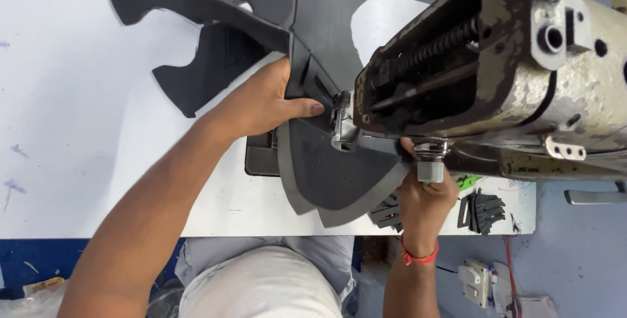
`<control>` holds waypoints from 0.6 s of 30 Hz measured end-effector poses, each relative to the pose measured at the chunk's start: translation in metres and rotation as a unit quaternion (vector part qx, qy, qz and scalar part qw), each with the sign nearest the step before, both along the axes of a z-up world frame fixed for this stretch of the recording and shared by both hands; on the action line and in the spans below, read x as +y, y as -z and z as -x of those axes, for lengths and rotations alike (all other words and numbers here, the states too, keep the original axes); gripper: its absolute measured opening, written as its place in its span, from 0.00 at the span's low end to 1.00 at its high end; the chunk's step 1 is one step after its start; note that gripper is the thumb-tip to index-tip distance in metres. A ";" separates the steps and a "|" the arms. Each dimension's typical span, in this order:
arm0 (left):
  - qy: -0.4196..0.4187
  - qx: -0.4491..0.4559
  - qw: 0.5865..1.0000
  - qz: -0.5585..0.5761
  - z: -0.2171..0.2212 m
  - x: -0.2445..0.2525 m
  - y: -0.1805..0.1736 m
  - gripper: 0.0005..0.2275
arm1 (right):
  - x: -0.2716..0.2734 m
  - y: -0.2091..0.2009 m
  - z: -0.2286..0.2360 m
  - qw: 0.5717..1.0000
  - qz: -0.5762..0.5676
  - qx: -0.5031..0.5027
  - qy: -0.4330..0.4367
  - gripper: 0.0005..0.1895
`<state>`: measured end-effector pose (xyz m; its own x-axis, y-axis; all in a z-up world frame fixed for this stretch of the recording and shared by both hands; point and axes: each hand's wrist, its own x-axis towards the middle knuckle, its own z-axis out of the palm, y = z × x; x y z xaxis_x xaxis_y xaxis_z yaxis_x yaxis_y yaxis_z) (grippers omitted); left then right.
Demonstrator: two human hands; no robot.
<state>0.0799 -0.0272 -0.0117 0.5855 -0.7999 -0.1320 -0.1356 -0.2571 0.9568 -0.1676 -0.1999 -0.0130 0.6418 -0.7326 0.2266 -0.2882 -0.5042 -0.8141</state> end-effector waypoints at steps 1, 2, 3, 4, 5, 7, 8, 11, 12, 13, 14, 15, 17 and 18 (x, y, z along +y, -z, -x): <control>0.010 0.003 0.998 -0.063 -0.001 -0.002 -0.014 0.31 | -0.002 0.011 0.004 0.998 -0.066 -0.003 0.017 0.20; 0.010 0.001 0.998 -0.062 -0.004 -0.003 -0.011 0.31 | 0.000 0.013 0.004 0.998 -0.065 -0.005 0.016 0.20; 0.014 -0.001 0.996 -0.089 -0.008 -0.005 -0.008 0.30 | 0.002 0.016 0.003 0.997 -0.074 0.004 0.015 0.19; 0.020 -0.001 0.993 -0.117 -0.010 -0.006 -0.004 0.29 | 0.004 0.019 0.005 0.996 -0.085 0.015 0.016 0.19; 0.022 -0.001 0.993 -0.117 -0.012 -0.008 0.000 0.29 | 0.005 0.021 0.005 0.996 -0.084 0.015 0.018 0.19; 0.034 -0.029 0.999 -0.020 -0.014 -0.009 0.008 0.28 | 0.006 0.028 0.006 0.991 -0.126 -0.020 0.025 0.22; 0.036 -0.027 0.999 -0.022 -0.010 -0.007 0.014 0.28 | 0.005 0.029 0.006 0.991 -0.128 -0.018 0.027 0.22; -0.002 -0.070 0.997 0.030 0.014 0.002 0.025 0.28 | -0.003 0.032 0.007 0.980 -0.176 -0.082 0.035 0.16; -0.064 -0.063 0.996 0.000 0.029 0.009 0.024 0.28 | -0.006 0.032 0.008 0.983 -0.150 -0.102 0.028 0.14; -0.125 -0.056 0.990 -0.030 0.044 0.016 0.024 0.27 | -0.008 0.033 0.008 0.984 -0.124 -0.122 0.022 0.12; -0.125 -0.056 0.990 -0.034 0.060 0.029 0.013 0.27 | -0.014 0.044 0.017 0.984 -0.128 -0.122 0.022 0.12; -0.054 0.023 0.993 -0.099 0.076 0.041 0.003 0.20 | -0.019 0.056 0.025 0.987 -0.141 -0.066 0.039 0.04; 0.014 0.104 0.981 -0.161 0.100 0.072 -0.012 0.14 | -0.021 0.066 0.030 0.987 -0.153 -0.010 0.052 0.12; 0.124 0.014 0.989 -0.075 0.109 0.091 -0.017 0.11 | -0.016 0.065 0.028 0.979 -0.202 0.013 0.033 0.08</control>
